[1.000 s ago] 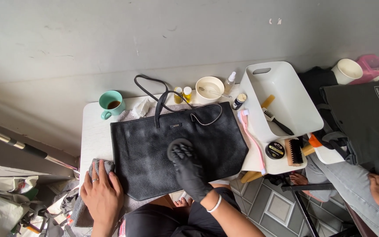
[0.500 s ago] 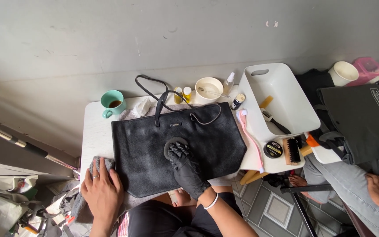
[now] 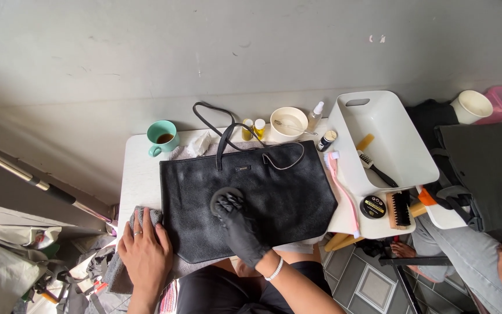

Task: Applying polish or conditioner to a black leather tote bag using a circular applicator sponge at a work table.

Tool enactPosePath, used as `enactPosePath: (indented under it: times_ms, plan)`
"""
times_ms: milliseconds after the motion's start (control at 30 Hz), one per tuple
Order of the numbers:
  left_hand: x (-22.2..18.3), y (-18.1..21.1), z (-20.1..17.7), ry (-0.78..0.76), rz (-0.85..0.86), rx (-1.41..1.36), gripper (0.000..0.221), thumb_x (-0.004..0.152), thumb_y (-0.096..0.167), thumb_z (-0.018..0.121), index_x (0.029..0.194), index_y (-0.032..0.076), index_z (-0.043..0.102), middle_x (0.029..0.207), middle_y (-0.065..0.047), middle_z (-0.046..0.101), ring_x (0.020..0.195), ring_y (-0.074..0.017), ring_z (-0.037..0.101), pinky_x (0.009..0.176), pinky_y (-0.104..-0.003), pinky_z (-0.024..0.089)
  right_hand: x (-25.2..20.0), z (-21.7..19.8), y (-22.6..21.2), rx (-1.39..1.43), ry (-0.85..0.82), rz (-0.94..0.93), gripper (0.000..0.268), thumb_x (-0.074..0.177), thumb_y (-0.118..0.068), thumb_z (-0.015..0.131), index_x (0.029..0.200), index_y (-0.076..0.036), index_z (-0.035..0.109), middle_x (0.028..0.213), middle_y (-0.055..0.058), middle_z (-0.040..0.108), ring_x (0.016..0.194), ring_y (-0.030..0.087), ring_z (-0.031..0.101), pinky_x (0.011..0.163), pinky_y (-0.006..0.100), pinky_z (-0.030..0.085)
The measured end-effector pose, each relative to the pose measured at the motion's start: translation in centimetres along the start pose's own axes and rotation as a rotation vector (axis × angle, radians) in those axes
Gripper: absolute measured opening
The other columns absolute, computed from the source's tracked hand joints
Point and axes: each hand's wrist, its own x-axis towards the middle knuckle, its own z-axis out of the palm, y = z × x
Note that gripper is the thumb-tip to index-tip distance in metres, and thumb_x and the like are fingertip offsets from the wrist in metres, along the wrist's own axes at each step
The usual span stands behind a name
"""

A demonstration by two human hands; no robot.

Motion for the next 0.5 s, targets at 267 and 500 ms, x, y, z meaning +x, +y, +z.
enactPosePath:
  times_ms: [267,500]
  plan:
    - [-0.2,0.0,0.1,0.03,0.012,-0.004,0.056,0.101,0.036,0.046,0.152,0.016,0.058,0.151,-0.007,0.063,0.137,-0.0328,0.057,0.107,-0.043,0.041,4.9,3.5,-4.5,0.055,-0.047,-0.325,0.047,0.086,0.003,0.054,0.132,0.006,0.064,0.133,0.023,0.065,0.127,0.039,0.058,0.119,0.048,0.04]
    - [0.2,0.4,-0.7,0.014,0.006,-0.05,0.057,0.102,0.035,0.046,0.154,0.014,0.058,0.152,-0.01,0.062,0.139,-0.0334,0.055,0.107,-0.045,0.04,0.2,-2.1,-6.1,0.074,-0.206,-0.337,0.037,0.1,-0.004,0.047,0.134,0.004,0.062,0.136,0.021,0.065,0.133,0.039,0.056,0.119,0.048,0.035]
